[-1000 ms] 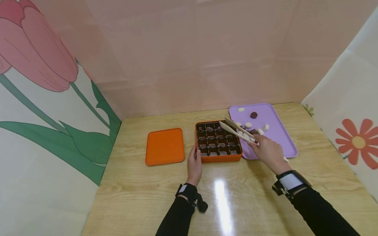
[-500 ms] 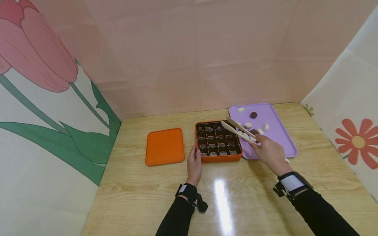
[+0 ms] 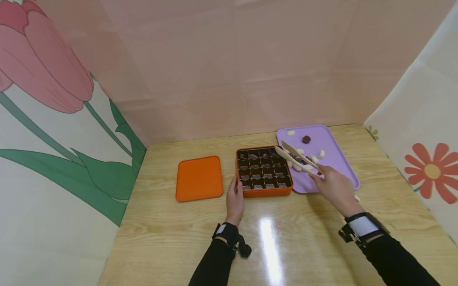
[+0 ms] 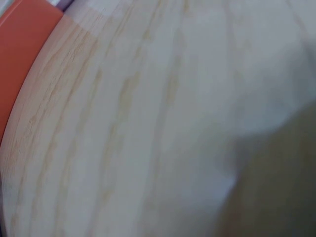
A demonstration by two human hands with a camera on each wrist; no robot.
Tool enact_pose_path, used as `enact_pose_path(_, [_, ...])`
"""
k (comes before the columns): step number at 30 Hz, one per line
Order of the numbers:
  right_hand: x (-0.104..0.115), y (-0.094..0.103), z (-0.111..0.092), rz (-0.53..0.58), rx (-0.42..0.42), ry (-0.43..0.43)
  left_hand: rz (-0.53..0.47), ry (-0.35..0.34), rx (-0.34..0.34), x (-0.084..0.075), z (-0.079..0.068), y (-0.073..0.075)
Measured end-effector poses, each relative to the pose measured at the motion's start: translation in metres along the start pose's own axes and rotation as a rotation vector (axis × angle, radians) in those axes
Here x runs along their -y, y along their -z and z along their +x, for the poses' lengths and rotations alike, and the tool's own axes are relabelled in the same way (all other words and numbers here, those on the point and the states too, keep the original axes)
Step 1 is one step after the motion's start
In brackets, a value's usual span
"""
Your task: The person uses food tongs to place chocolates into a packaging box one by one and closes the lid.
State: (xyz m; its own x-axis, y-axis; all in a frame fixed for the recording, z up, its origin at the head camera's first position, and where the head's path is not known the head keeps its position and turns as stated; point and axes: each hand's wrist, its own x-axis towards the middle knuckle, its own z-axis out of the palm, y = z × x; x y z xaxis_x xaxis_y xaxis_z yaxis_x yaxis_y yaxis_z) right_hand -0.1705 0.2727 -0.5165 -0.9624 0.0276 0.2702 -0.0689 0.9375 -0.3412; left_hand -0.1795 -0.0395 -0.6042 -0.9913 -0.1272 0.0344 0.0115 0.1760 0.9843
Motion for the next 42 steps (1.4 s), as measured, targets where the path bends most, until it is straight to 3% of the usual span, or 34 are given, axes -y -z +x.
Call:
enact_pose_path(6, [-0.017,0.007,-0.017,0.019,-0.051,0.052,-0.001,0.039,0.003,0.000,-0.001,0.000])
enact_pose_path(23, [-0.064,0.018,-0.063,-0.032,0.021,-0.052,-0.026,0.015,0.009,-0.004,-0.002,0.002])
enact_pose_path(35, [-0.069,0.012,-0.069,-0.045,0.077,-0.059,-0.010,0.050,0.019,-0.001,0.000,0.001])
enact_pose_path(42, [-0.068,0.015,-0.073,-0.046,0.059,-0.040,-0.018,0.055,0.019,-0.007,-0.002,0.002])
